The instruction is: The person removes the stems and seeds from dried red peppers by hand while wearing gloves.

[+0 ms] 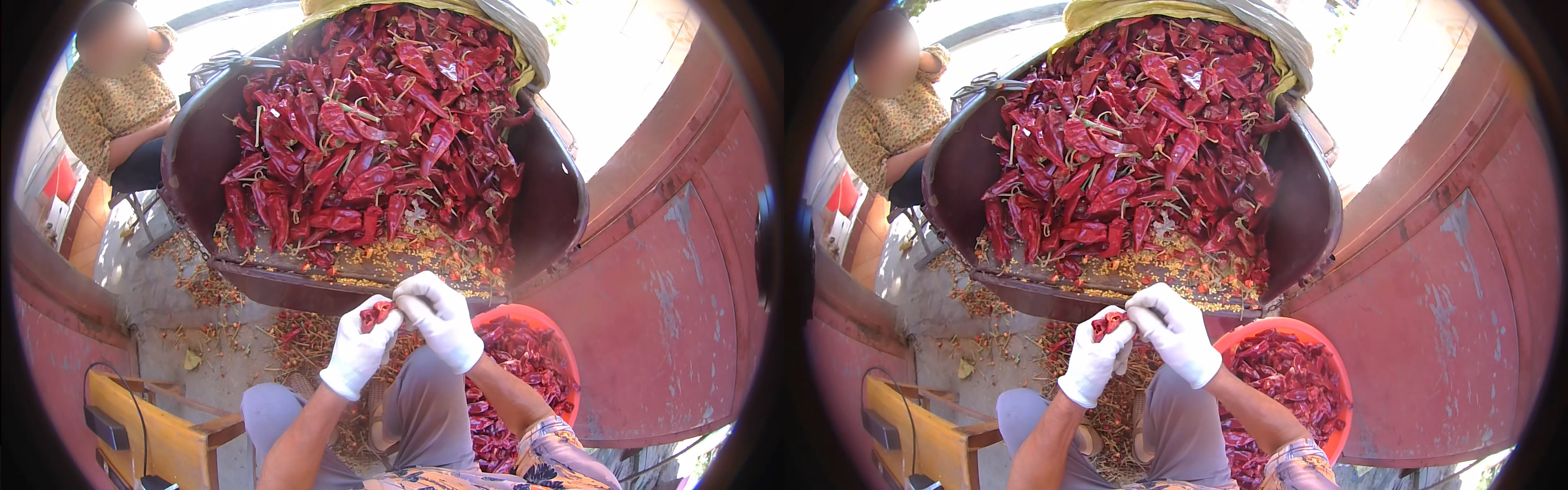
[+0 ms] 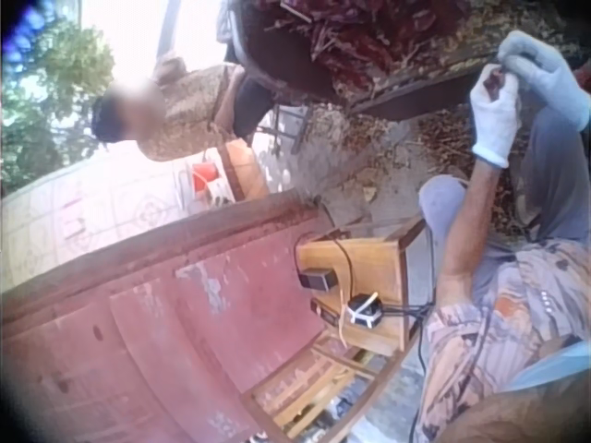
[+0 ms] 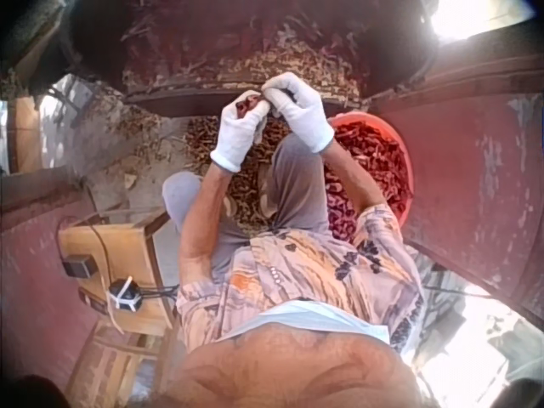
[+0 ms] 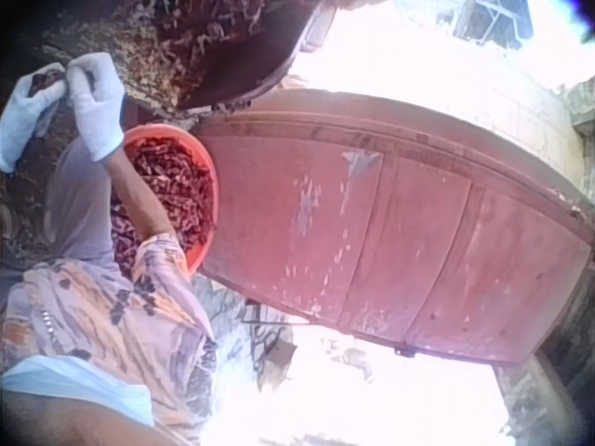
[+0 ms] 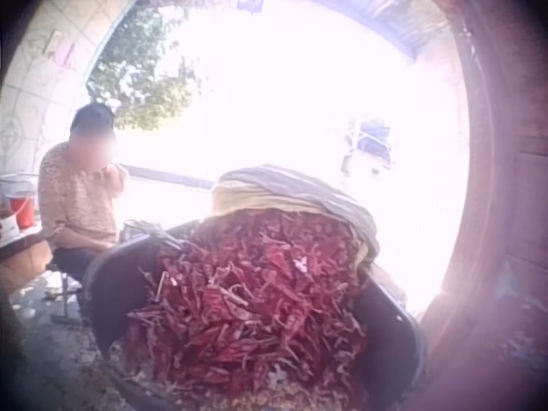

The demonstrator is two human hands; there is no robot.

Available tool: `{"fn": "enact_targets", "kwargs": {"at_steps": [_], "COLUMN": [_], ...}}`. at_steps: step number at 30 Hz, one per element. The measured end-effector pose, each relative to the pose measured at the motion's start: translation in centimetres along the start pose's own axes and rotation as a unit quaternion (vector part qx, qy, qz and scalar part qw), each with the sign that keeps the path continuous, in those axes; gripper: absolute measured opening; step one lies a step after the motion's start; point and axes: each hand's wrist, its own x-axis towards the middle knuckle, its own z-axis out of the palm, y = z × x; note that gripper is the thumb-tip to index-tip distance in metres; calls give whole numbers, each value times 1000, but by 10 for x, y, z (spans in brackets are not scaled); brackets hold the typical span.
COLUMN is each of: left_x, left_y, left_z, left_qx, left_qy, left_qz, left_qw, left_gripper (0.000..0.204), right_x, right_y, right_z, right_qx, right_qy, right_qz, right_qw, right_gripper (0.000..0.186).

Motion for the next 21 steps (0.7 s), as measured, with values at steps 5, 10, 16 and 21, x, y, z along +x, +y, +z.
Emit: {"fn": "enact_targets", "kwargs": {"at_steps": [5, 10, 16, 21], "left_x": [-3, 3, 13, 18], "left_y": [5, 16, 4, 5], "left_z": [9, -12, -7, -10], "left_qx": [-10, -129, -135, -112], "left_qy": [-35, 45, 106, 144], "left_qz": [31, 99, 60, 69], "left_qw": [999, 986, 983, 981], "left_gripper": [12, 17, 21, 19], "right_x": [5, 10, 102, 108], "right_y": [24, -14, 24, 30], "right_z": [-6, -17, -27, -13], "right_qx": [438, -37, -204, -178], "right_qy": [-1, -197, 151, 166], "right_qz": [189, 215, -21, 1], "right_qw": [879, 956, 967, 970], "right_gripper": [16, 30, 37, 27]}}
